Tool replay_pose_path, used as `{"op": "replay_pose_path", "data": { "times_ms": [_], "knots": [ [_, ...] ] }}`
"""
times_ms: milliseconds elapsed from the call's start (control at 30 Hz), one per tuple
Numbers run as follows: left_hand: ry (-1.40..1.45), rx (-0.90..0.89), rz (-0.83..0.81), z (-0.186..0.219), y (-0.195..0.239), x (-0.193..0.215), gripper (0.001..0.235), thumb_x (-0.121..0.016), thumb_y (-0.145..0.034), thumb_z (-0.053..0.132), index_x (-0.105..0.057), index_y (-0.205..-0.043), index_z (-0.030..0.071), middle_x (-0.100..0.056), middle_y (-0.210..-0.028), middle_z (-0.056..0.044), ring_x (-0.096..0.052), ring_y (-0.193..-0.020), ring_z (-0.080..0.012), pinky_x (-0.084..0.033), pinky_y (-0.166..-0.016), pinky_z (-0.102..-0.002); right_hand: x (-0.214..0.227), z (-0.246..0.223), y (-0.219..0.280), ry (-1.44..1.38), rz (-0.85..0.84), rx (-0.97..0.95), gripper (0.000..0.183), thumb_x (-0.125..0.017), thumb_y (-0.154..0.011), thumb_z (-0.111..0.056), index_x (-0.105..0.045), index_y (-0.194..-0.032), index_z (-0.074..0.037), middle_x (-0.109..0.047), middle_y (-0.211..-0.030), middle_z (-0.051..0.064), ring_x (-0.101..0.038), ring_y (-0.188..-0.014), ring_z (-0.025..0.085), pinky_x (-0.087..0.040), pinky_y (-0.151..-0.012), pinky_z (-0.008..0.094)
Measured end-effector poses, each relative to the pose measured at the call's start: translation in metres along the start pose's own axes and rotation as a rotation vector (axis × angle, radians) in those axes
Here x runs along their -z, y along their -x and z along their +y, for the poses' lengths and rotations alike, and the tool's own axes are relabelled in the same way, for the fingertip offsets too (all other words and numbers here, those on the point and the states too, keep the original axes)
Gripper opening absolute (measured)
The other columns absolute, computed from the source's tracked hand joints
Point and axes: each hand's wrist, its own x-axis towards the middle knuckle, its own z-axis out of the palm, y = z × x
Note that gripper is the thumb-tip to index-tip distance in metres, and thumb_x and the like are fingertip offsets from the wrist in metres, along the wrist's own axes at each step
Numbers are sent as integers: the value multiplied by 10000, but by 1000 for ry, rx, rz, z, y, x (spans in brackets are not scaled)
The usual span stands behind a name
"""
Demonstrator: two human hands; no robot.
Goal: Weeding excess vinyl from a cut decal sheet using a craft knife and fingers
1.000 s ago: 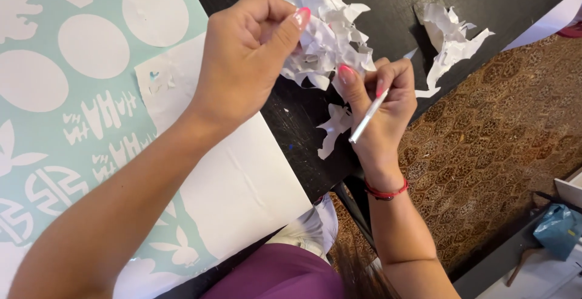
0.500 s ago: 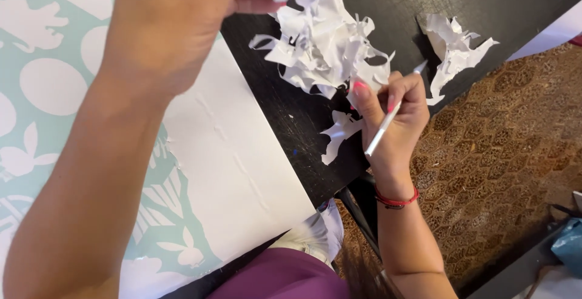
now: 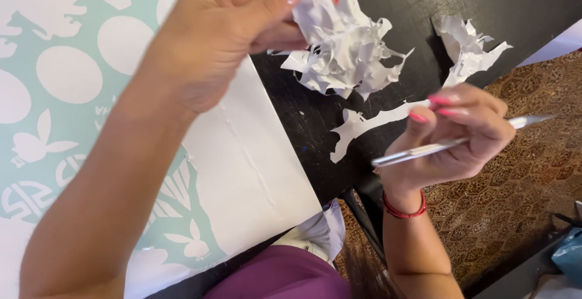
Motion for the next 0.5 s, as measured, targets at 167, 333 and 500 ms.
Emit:
{"op": "replay_pose_path", "data": {
  "times_ms": [167,333,500],
  "knots": [
    [137,171,49,-10,2,-16,168,-652,-969,187,-689,-1062,52,-823,-994,-126,-842,-863,-213,-708,-850,-282,-54,-35,-25,43,-337,-13,338,-728,-1044,-138,-536,-1261,35,-604,-1216,163,-687,-1153,308,-664,-938,303],
    [110,41,-17,-16,10,-20,156,-638,-989,227,-639,-995,71,-777,-920,-78,-805,-858,-165,-679,-930,-287,-66,-40,-23,189,-309,-63,200,-829,-980,105,-670,-1074,28,-723,-1044,158,-722,-999,276,-628,-951,356],
    [126,-52,-2,-21,12,-31,166,-631,-999,200,-651,-973,37,-771,-926,-108,-780,-860,-177,-699,-887,-315,-43,-26,-8,304,-302,95,274,-868,-946,103,-659,-1079,-15,-735,-1021,147,-693,-983,266,-619,-820,307]
  ]
}}
